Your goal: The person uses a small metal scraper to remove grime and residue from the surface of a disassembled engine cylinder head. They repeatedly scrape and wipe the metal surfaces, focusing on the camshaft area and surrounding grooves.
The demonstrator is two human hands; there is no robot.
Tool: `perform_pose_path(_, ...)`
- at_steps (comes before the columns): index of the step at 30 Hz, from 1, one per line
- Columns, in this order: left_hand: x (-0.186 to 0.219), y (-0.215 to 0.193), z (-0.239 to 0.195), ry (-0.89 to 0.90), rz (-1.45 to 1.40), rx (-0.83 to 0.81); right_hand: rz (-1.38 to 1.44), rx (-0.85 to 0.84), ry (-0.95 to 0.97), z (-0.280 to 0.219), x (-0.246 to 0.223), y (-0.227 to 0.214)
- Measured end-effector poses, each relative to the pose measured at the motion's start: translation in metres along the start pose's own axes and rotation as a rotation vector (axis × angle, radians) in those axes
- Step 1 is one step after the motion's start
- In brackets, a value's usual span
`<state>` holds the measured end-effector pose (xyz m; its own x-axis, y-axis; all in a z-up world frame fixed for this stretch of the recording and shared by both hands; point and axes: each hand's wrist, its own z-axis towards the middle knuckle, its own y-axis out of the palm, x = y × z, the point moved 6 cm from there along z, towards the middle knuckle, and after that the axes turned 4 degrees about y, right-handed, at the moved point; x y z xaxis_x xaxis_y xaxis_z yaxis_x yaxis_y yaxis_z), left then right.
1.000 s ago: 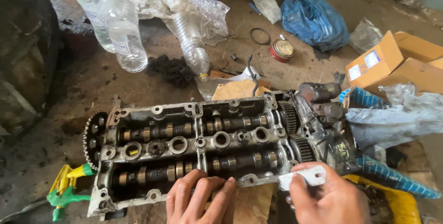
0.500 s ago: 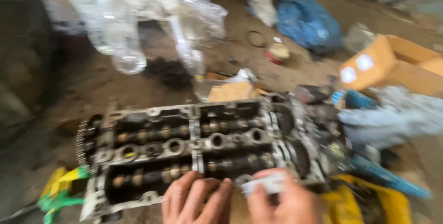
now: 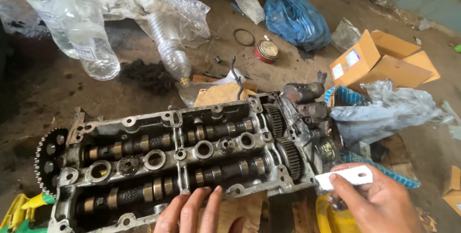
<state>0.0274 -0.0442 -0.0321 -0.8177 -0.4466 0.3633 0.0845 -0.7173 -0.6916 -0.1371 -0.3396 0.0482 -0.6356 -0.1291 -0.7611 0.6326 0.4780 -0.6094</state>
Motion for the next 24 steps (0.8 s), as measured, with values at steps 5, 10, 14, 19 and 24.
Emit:
perform_pose_path(5,0.023,0.005,0.016,0.078,-0.045,-0.029,-0.055,-0.095,-0.012,-0.014,0.001,0.029)
perform_pose_path(10,0.048,-0.003,0.034,0.04,-0.061,0.056,-0.088,-0.017,-0.109,-0.018,0.002,0.033)
perform_pose_path(14,0.059,0.01,0.059,0.123,-0.195,-0.006,-0.043,0.073,-0.01,-0.013,0.005,0.02)
perform_pose_path(19,0.057,0.013,0.059,0.108,-0.235,0.064,-0.021,0.086,0.094,-0.02,-0.003,0.03)
perform_pose_path(24,0.053,0.015,0.055,0.105,-0.27,0.041,-0.085,0.138,0.02,-0.031,-0.025,0.04)
